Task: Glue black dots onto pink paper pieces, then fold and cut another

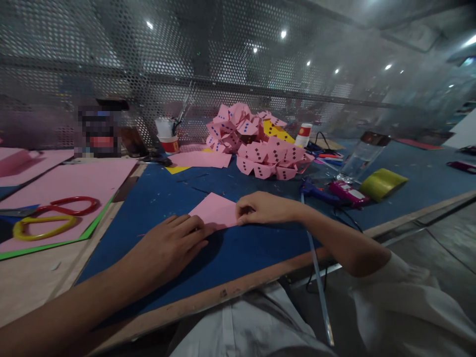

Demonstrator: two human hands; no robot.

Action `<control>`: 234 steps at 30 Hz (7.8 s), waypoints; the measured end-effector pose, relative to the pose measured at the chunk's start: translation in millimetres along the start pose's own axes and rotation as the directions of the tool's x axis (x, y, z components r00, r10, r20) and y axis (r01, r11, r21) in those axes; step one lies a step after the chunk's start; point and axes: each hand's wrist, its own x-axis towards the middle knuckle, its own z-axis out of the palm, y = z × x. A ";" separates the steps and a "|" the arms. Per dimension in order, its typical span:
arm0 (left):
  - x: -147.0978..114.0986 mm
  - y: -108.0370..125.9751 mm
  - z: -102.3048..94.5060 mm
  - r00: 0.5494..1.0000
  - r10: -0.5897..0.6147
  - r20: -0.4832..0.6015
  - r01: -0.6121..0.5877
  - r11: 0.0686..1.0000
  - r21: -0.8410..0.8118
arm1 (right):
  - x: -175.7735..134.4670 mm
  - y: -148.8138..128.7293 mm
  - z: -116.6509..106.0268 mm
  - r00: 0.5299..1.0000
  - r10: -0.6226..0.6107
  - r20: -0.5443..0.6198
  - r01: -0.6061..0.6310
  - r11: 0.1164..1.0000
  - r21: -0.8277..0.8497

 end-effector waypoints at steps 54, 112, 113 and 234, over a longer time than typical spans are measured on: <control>4.1 -2.2 -0.9 1.000 -0.006 0.000 0.006 0.998 -0.068 | -11.0 28.7 -32.2 0.971 0.162 0.177 -0.142 0.982 -0.122; 8.3 0.7 3.1 0.999 0.010 0.037 -0.012 0.999 0.053 | 21.3 -29.9 25.1 0.970 0.215 -0.112 -0.229 0.965 -0.127; 8.0 0.5 3.3 0.999 0.010 0.034 -0.012 0.999 0.048 | 19.7 -29.2 24.3 0.970 0.217 -0.110 -0.231 0.965 -0.127; 6.5 -2.3 4.0 0.995 -0.101 0.013 0.102 0.978 -0.182 | -9.5 2.2 -5.9 0.968 -0.005 -0.251 0.052 0.982 0.180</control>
